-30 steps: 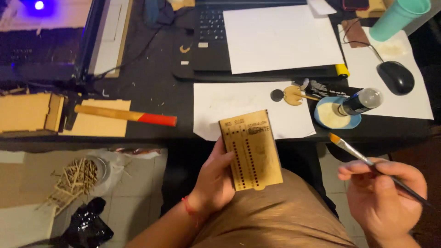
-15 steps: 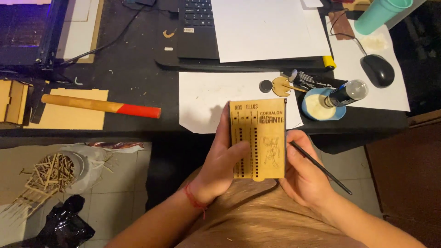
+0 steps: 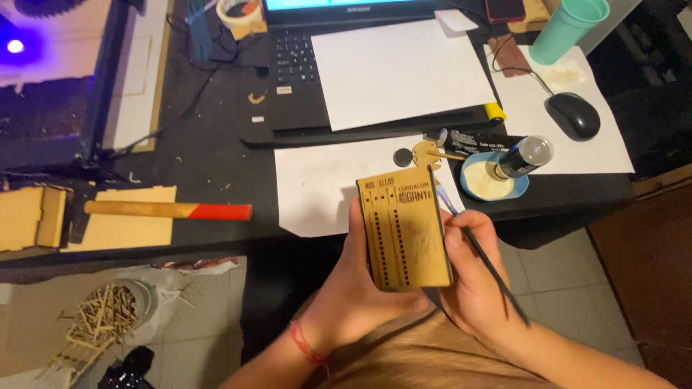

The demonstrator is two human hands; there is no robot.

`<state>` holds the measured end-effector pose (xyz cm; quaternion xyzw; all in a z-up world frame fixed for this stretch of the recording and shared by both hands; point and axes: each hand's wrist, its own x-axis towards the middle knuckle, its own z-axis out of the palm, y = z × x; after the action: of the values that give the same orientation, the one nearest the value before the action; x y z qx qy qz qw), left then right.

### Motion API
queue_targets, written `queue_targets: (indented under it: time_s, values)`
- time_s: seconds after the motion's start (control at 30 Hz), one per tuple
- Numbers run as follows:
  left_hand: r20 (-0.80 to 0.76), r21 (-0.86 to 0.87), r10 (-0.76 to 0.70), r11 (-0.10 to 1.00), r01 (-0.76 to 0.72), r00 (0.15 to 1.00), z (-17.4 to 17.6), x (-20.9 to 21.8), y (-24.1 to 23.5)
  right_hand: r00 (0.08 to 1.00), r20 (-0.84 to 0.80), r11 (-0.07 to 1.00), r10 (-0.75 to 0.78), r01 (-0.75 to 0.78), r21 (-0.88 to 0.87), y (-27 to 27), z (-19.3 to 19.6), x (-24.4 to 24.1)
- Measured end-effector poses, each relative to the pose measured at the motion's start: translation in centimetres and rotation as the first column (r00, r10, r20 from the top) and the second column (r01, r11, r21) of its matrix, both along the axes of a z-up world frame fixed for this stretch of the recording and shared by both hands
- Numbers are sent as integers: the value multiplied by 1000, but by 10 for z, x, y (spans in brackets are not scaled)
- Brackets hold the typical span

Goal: The person paints a small wooden box with a brush, repeatedly dipping the brush into a small container of white paint. They rotate the box to cover multiple sides and edges, then briefly inspect the painted surface before continuing.

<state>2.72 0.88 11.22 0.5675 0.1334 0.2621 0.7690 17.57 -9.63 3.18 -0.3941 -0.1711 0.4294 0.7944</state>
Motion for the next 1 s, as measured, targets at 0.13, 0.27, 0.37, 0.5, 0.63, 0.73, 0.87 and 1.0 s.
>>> queue_targets:
  time_s: [0.13, 0.27, 0.37, 0.5, 0.63, 0.73, 0.87, 1.0]
  values:
    - [37, -34, -24, 999, 25, 999, 4, 1, -4, 895, 431, 994, -112, 107, 35, -3, 12, -13]
    - [52, -168, -66, 983, 74, 996, -16, 6, -8, 783, 607, 988, -134, 152, 22, -1, 23, -17]
    - [177, -280, -117, 946, 164, 977, -18, 9, -6, 799, 595, 996, -92, 64, 68, 1, 24, -17]
    - [188, -238, -117, 958, 161, 975, -35, 13, -1, 754, 656, 999, -32, 35, 8, 1, 33, -12]
    - [309, -354, -159, 896, 269, 937, -75, 10, 5, 687, 717, 992, -116, 121, 45, -17, 50, 22]
    - [247, -361, -150, 902, 235, 957, -81, 5, 9, 475, 861, 944, -181, 329, 18, -50, 49, 69]
    - [248, -354, -140, 908, 224, 959, -90, 8, 8, 42, 987, 884, -155, 451, 120, -70, 63, 108]
    - [217, -366, -148, 904, 221, 965, -85, 14, 6, 27, 991, 873, -131, 477, 103, -74, 44, 127]
